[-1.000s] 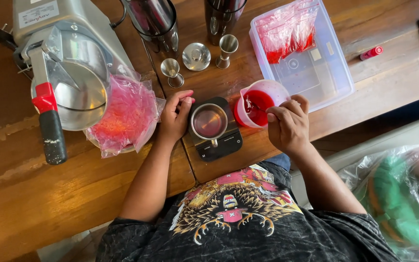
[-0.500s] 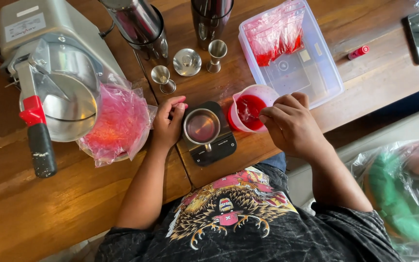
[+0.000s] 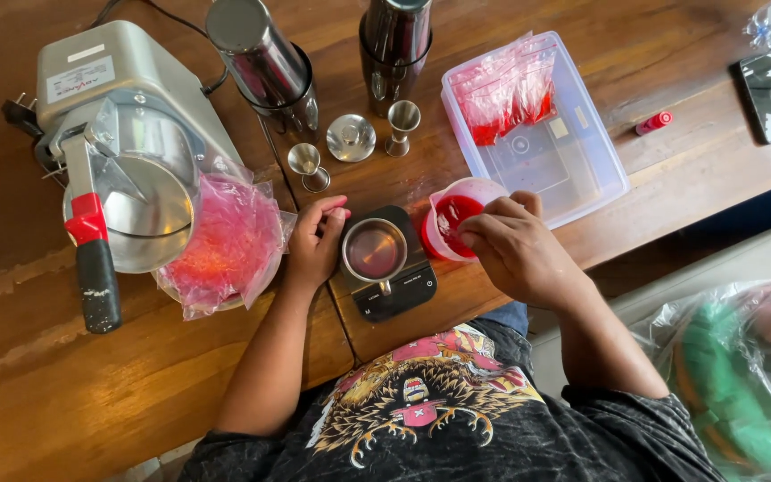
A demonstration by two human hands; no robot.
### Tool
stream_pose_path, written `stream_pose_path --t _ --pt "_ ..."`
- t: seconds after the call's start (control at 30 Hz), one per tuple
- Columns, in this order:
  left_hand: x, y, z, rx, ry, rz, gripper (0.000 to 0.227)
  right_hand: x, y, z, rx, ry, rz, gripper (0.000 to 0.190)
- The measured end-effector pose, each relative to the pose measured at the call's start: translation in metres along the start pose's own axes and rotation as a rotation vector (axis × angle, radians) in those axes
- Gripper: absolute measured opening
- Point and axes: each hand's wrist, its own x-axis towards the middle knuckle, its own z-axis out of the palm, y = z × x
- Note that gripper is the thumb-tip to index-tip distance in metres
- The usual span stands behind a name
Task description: The person stirs a red liquid in a plastic container, pours it into a metal cup on a digital scale, and then fills a small plastic bag with the liquid. The person seals the bag and places it into a plastic bin with other filled bags.
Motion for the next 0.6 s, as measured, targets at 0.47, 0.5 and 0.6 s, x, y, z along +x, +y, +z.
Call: stream_pose_path --t 0.47,0.5,0.6 --pt "-0.002 -0.005 0.002 -0.046 0.009 -0.026 0.027 -0.008 0.004 0.013 -0.153 0.081 0.001 0.018" --pt "-0.002 -0.005 0.002 -0.045 0.008 -0.030 0.027 -0.004 -0.002 0.011 -0.086 0.090 -0.003 0.019" --pt "0.000 -0.009 0.002 -0.047 0.013 -0.024 0.027 -0.002 -0.010 0.007 -0.033 0.082 -0.008 0.018"
